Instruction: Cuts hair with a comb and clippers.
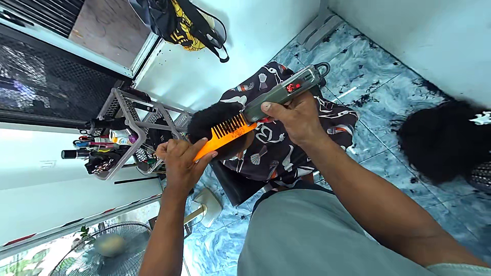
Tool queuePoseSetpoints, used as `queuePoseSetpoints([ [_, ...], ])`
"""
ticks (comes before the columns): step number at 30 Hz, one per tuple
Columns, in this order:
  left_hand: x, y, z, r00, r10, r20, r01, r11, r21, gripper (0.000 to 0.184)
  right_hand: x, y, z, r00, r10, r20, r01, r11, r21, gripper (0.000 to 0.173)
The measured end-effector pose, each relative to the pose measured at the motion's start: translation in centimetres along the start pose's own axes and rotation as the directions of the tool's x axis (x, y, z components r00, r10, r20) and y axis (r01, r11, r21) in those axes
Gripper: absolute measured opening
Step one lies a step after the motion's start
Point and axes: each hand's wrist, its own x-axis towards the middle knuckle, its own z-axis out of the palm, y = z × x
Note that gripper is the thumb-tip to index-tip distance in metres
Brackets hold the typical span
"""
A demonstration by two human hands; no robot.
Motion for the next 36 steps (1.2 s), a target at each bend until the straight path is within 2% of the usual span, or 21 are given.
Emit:
queuePoseSetpoints([
  [4, -0.2, 0.0, 0.2, 1.0, 0.006, -0.018, -0.006, 1.0, -0.006, 0.038, -0.3, 0.0, 1.2, 0.996, -0.084, 0.043, 0.085, 0.996, -0.012, 0.041],
  [12, 0.0, 0.1, 0.3, 1.0, 0.015, -0.027, -0.016, 1.0, -0.01, 0.039, -1.5, -0.6, 3.5, 0.983, -0.101, 0.152, 0.114, 0.991, -0.077, 0.043],
  [13, -0.2, 0.4, 0.1, 1.0, 0.02, 0.008, -0.02, 1.0, -0.018, 0.04, -1.7, -0.7, 3.5, 0.981, -0.102, 0.165, 0.114, 0.991, -0.067, 0.042],
  [15, -1.4, 1.3, -0.1, 0.982, 0.09, 0.169, -0.08, 0.995, -0.063, 0.042, -2.0, -1.0, 2.6, 0.982, -0.099, 0.161, 0.111, 0.991, -0.068, 0.041],
  [17, -3.3, 2.1, 0.4, 0.934, 0.183, 0.306, -0.143, 0.979, -0.147, 0.042, -1.7, -1.2, 0.9, 0.991, -0.097, 0.097, 0.105, 0.992, -0.075, 0.037],
  [18, -4.1, 2.0, 0.7, 0.925, 0.195, 0.325, -0.141, 0.973, -0.184, 0.041, -1.4, -1.2, 0.0, 0.995, -0.087, 0.056, 0.091, 0.992, -0.084, 0.037],
  [21, -3.8, 0.2, 0.3, 0.957, 0.086, 0.278, -0.031, 0.98, -0.196, 0.04, -0.4, -1.4, -1.7, 0.999, -0.017, -0.046, 0.013, 0.997, -0.072, 0.039],
  [26, -0.3, -2.2, -0.7, 0.988, -0.092, 0.122, 0.105, 0.989, -0.106, 0.041, 1.1, -1.4, -0.3, 0.999, 0.018, -0.031, -0.021, 0.995, -0.094, 0.04],
  [31, 0.7, -2.0, -0.3, 0.998, -0.068, 0.006, 0.068, 0.996, -0.061, 0.039, 2.2, -0.6, 1.3, 1.0, 0.004, 0.009, -0.003, 0.994, -0.11, 0.039],
  [36, 0.5, -1.7, 0.2, 0.999, -0.031, -0.028, 0.029, 0.998, -0.058, 0.038, 2.1, -0.7, 2.4, 0.999, -0.045, 0.03, 0.047, 0.995, -0.089, 0.043],
])
